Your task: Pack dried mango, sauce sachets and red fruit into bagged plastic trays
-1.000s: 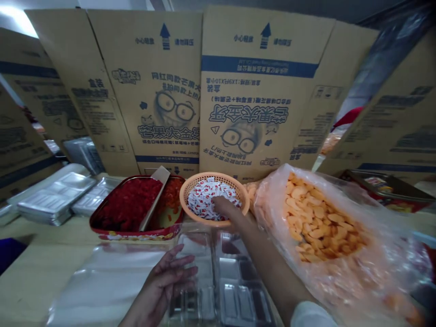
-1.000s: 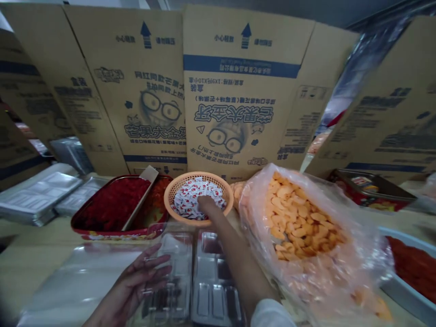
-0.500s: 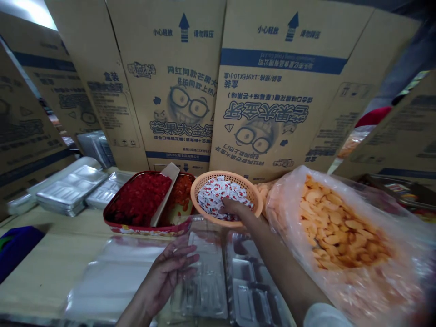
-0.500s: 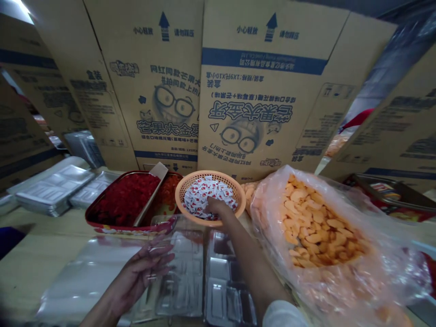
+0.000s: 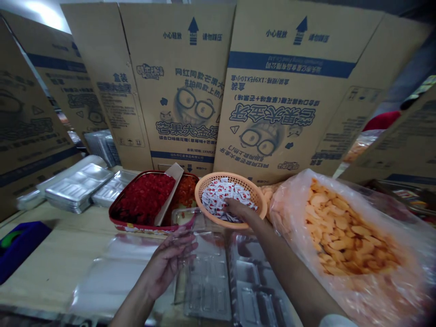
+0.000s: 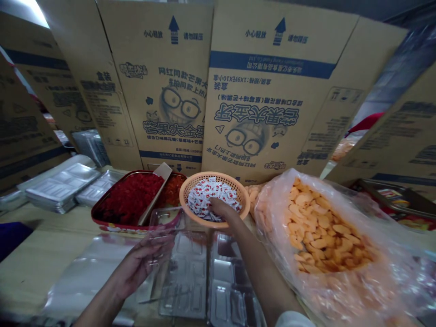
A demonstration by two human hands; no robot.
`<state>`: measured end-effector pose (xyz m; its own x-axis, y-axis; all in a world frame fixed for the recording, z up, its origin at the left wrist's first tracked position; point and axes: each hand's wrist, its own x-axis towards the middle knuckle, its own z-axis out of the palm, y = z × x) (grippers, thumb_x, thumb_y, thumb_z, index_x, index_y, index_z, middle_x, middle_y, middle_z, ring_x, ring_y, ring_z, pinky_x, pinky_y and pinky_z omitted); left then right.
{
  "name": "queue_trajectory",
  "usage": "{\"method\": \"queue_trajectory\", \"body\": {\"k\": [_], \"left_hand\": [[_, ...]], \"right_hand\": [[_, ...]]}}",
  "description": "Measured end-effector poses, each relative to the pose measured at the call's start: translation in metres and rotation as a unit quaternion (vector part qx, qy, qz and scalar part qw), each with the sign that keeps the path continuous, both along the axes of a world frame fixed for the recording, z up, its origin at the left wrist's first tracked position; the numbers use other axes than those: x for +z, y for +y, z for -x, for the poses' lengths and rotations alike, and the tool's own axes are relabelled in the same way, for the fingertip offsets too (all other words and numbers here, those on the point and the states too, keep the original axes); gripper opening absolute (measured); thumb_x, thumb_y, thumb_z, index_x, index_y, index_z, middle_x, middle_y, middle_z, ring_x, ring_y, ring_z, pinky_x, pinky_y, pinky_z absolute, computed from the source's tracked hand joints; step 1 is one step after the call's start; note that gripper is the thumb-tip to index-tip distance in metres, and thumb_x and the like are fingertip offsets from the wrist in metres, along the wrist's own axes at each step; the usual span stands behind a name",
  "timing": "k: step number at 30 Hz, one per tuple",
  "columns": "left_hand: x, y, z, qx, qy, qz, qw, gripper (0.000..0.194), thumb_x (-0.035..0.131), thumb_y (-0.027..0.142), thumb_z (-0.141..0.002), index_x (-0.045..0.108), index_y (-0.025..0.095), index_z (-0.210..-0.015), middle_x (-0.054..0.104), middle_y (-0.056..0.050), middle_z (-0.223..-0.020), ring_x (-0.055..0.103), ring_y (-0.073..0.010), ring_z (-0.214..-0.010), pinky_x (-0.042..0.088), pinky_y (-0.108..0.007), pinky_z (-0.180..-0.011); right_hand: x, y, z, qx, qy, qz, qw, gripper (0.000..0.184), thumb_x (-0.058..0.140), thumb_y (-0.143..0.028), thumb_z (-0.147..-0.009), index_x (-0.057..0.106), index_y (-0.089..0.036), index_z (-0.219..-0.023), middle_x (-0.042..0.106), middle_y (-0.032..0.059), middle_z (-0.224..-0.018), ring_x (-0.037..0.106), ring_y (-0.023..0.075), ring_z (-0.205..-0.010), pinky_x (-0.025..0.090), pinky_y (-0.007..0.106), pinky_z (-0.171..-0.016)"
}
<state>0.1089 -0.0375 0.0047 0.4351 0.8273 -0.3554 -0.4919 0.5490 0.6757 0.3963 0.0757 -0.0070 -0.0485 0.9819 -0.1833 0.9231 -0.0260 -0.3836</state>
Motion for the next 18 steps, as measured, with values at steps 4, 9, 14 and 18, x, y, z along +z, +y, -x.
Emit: {"method": "queue_trajectory", "body": {"k": [4, 9, 14, 18], "left_hand": [[0.003, 0.005, -0.002, 0.009, -0.009, 0.006, 1.0, 0.039, 0.062, 0.011, -0.071, 0.056, 0.016, -0.109, 0.067, -0.009, -0.105, 0.062, -0.0243, -0.098, 0.046, -0.038, -0.088], [0.009, 0.015, -0.006, -0.013, -0.026, 0.024, 0.999, 0.036, 0.053, 0.034, -0.082, 0.055, 0.012, -0.11, 0.066, -0.014, -0.106, 0.063, -0.0235, -0.094, 0.049, -0.037, -0.081], [0.007, 0.02, -0.012, -0.014, -0.056, 0.012, 0.998, 0.039, 0.048, 0.042, -0.084, 0.057, 0.012, -0.106, 0.069, -0.012, -0.091, 0.066, -0.0219, -0.081, 0.051, -0.036, -0.074], [0.008, 0.018, -0.014, -0.006, -0.065, 0.016, 0.998, 0.043, 0.046, 0.045, -0.083, 0.059, 0.01, -0.103, 0.07, -0.011, -0.086, 0.066, -0.0196, -0.07, 0.053, -0.035, -0.071]], "right_hand": [[0.025, -0.008, 0.006, 0.003, 0.044, -0.027, 0.999, 0.024, 0.037, -0.025, -0.089, 0.058, -0.014, -0.091, 0.063, 0.0061, -0.088, 0.055, 0.0163, -0.076, 0.042, 0.026, -0.068], [0.06, -0.033, 0.039, 0.126, 0.177, -0.043, 0.975, 0.027, 0.042, -0.036, -0.085, 0.059, -0.017, -0.08, 0.06, 0.0012, -0.079, 0.052, 0.0154, -0.074, 0.04, 0.025, -0.067], [0.077, -0.064, 0.091, 0.297, 0.204, -0.023, 0.932, 0.015, 0.053, -0.027, -0.079, 0.065, -0.017, -0.08, 0.061, 0.0024, -0.084, 0.053, 0.0148, -0.078, 0.039, 0.024, -0.07], [0.076, -0.073, 0.115, 0.282, 0.124, -0.064, 0.949, 0.008, 0.063, -0.021, -0.072, 0.065, -0.016, -0.078, 0.061, 0.0036, -0.081, 0.052, 0.0156, -0.079, 0.037, 0.024, -0.069]]}}
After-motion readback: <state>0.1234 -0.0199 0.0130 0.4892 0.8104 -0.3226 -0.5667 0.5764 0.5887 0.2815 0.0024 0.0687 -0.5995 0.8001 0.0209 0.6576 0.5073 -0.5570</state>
